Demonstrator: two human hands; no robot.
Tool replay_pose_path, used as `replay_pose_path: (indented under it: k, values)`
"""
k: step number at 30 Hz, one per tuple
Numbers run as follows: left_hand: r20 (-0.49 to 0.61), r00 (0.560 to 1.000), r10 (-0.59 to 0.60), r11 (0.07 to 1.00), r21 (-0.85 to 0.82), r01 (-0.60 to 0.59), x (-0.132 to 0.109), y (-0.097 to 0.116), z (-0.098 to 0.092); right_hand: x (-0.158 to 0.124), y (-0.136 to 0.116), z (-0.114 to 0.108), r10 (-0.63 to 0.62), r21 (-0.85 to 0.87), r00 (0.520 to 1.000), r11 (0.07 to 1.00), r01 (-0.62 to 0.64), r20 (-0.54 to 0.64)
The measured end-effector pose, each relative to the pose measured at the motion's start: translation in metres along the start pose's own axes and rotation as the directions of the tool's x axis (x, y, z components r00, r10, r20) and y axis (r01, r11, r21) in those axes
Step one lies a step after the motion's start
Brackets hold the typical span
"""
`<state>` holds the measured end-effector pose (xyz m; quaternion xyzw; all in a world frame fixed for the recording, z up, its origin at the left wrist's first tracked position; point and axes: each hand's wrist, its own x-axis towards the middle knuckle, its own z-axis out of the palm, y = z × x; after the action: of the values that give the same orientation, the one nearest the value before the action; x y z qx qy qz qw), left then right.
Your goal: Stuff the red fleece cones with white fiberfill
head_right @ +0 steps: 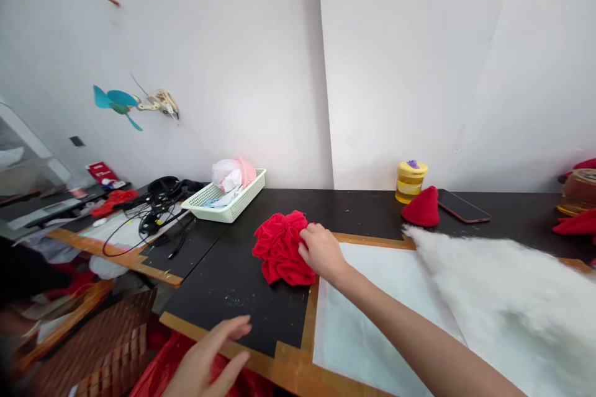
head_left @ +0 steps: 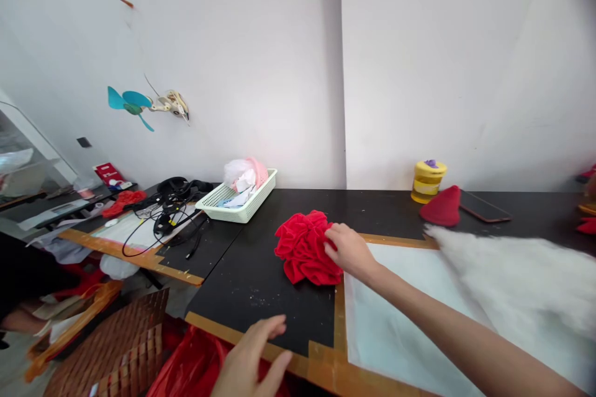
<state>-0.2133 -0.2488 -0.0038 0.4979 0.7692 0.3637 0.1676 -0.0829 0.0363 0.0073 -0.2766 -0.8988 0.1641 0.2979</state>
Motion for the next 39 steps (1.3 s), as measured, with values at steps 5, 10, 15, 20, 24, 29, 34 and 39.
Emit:
replay_pose_path:
  k: [5,10,15,20,24,29,34,39]
  values:
    - [-0.067,0.996,0.065,0.947,-0.312,-0.083,0.079,0.074,0.046,0.01,0.016,-0.05,0.119,0.161,0.986,0.982,-0.099,-0.115]
    - [-0.141,0.981,0.135,0.874,-0.449,-0.185,0.125,0.112,0.086,-0.014,0.004,-0.088,0.118,0.294,0.986,0.953,-0.078,-0.121]
    - [-0.137,0.973,0.186,0.815,-0.532,-0.23,0.128,0.135,0.121,-0.061,0.007,-0.096,-0.039,0.486,0.998,0.872,0.053,-0.04]
    - [-0.086,0.956,0.28,0.878,-0.379,-0.291,0.148,0.126,0.146,-0.089,0.047,-0.093,0.063,0.317,0.997,0.947,-0.043,-0.054]
    - [-0.043,0.98,0.193,0.905,-0.378,-0.195,0.163,0.118,0.154,-0.109,0.071,-0.093,0.073,0.066,0.997,0.995,-0.075,0.03]
    - [0.176,0.978,-0.115,0.624,-0.753,0.209,0.155,0.119,0.143,-0.143,0.108,-0.12,0.125,-0.125,0.991,0.985,-0.119,0.043]
    - [0.039,0.996,-0.079,0.784,-0.615,0.086,0.147,0.111,0.151,-0.153,0.172,-0.155,0.406,-0.028,0.912,0.913,-0.408,-0.067]
    - [0.386,0.836,0.39,0.918,-0.1,-0.383,0.12,0.11,0.151,-0.147,0.182,-0.2,0.487,0.127,0.826,0.873,-0.471,-0.284]
